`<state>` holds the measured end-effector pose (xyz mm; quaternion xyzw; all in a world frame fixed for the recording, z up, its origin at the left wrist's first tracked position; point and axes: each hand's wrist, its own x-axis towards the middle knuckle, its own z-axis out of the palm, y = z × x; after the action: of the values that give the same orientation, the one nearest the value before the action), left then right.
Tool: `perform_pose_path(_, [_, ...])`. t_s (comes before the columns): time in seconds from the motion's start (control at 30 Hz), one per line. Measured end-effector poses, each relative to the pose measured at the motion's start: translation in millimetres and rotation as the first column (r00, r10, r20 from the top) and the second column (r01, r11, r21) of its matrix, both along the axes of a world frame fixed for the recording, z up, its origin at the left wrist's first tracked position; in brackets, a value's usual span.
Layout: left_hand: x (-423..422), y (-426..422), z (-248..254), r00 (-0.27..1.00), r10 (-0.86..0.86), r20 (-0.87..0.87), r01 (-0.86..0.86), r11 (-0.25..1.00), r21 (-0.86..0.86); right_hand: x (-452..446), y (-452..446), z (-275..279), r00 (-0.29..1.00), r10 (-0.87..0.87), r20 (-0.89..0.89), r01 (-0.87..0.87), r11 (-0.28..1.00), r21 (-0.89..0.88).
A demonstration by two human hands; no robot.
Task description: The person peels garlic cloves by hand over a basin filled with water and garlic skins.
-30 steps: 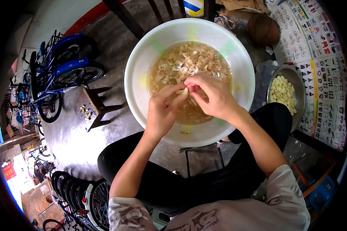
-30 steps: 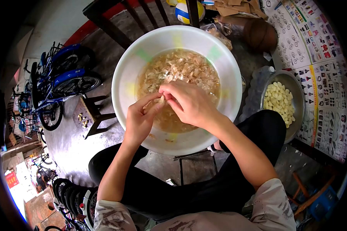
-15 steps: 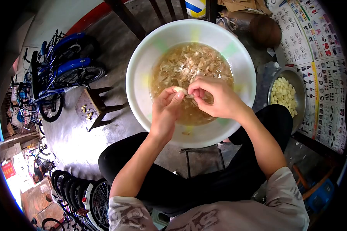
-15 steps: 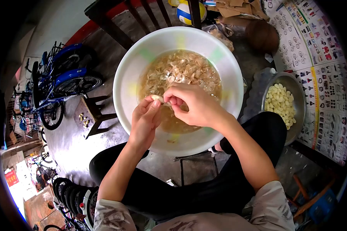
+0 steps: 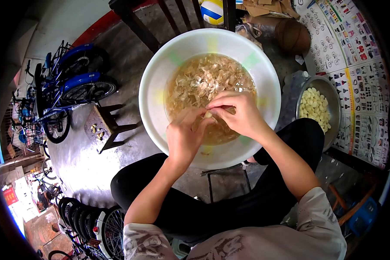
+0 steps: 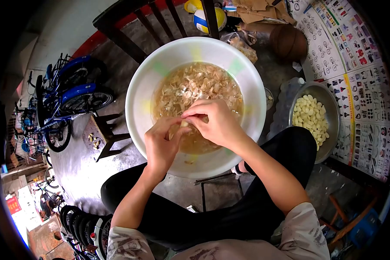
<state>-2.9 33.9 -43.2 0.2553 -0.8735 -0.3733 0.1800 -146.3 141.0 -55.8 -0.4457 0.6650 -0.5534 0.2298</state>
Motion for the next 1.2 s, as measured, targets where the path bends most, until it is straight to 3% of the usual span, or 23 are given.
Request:
perform_pose_path(0.33, [-1, -5, 3, 0.999, -0.026, -0.021, 0.025, 0.997, -0.068, 3, 2, 1, 0.993, -0.022, 0.115, 0.015, 0.998, 0.063])
perform_pose_path(0.4, [-1, -6, 6, 0.997, 0.025, 0.078, -0.035, 0.99, 0.139, 3, 1, 0, 0.991, -0.018, 0.135, 0.01, 0.998, 0.059])
perform_pose_path(0.43, [-1, -7, 4, 0.997, 0.024, 0.078, -0.034, 0.99, 0.138, 2, 1, -2, 0.973, -0.023, 0.231, 0.012, 0.999, 0.048])
perform_pose_path(0.5, [0, -8, -2, 0.994, 0.09, -0.062, -0.035, 0.799, 0.6, 3, 0, -3, 0.946, -0.027, 0.324, 0.016, 0.999, 0.037])
perform_pose_path(0.53, [0, -11, -1, 0.994, 0.089, -0.063, -0.033, 0.799, 0.6, 4, -1, -4, 0.913, -0.01, 0.407, 0.008, 1.0, 0.006])
perform_pose_path(0.57, [-1, -14, 0, 0.981, 0.191, -0.023, -0.114, 0.674, 0.73, 4, -1, -4, 0.874, 0.01, 0.486, 0.003, 1.0, -0.025])
perform_pose_path(0.6, [-1, -18, 2, 0.958, 0.285, 0.034, -0.185, 0.521, 0.834, 5, 0, -4, 0.874, 0.009, 0.487, 0.003, 1.0, -0.024])
perform_pose_path(0.63, [2, -23, -3, 0.96, 0.275, 0.06, -0.186, 0.459, 0.869, 4, 1, -4, 0.913, 0.039, 0.407, -0.041, 0.999, -0.004])
perform_pose_path(0.73, [0, -20, -1, 0.952, 0.307, 0.016, -0.154, 0.431, 0.889, 2, 2, -4, 0.968, 0.086, 0.238, -0.097, 0.995, 0.033])
perform_pose_path(0.77, [-1, -19, -2, 0.952, 0.306, 0.016, -0.153, 0.432, 0.889, 1, 2, -4, 0.983, 0.103, 0.15, -0.111, 0.993, 0.049])
perform_pose_path(0.8, [-1, -17, -3, 0.966, 0.254, -0.047, -0.113, 0.58, 0.807, 1, 1, -3, 0.983, 0.102, 0.151, -0.111, 0.993, 0.049])
perform_pose_path(0.83, [0, -16, -3, 0.976, 0.191, -0.101, -0.067, 0.711, 0.7, 2, 0, -3, 0.997, 0.011, 0.082, -0.011, 1.0, -0.002])
perform_pose_path(0.87, [1, -15, -3, 0.977, 0.19, -0.101, -0.066, 0.71, 0.701, 3, -2, -2, 0.996, -0.085, 0.018, 0.086, 0.995, -0.059])
perform_pose_path(0.93, [2, -13, -3, 0.994, 0.078, -0.071, -0.036, 0.883, 0.468, 7, -4, 1, 0.993, -0.087, 0.084, 0.095, 0.991, -0.091])
perform_pose_path(0.97, [2, -12, -2, 0.995, 0.076, -0.071, -0.033, 0.883, 0.469, 8, -4, 2, 0.985, -0.087, 0.149, 0.106, 0.987, -0.124])
perform_pose_path(1.03, [1, -9, 0, 0.999, -0.011, -0.035, 0.02, 0.964, 0.264, 11, -3, -1, 0.982, -0.106, 0.154, 0.123, 0.987, -0.107])
perform_pose_path(1.2, [1, -5, 1, 1.0, -0.015, -0.016, 0.018, 0.989, 0.148, 12, -2, -6, 0.968, -0.117, 0.221, 0.134, 0.989, -0.067])
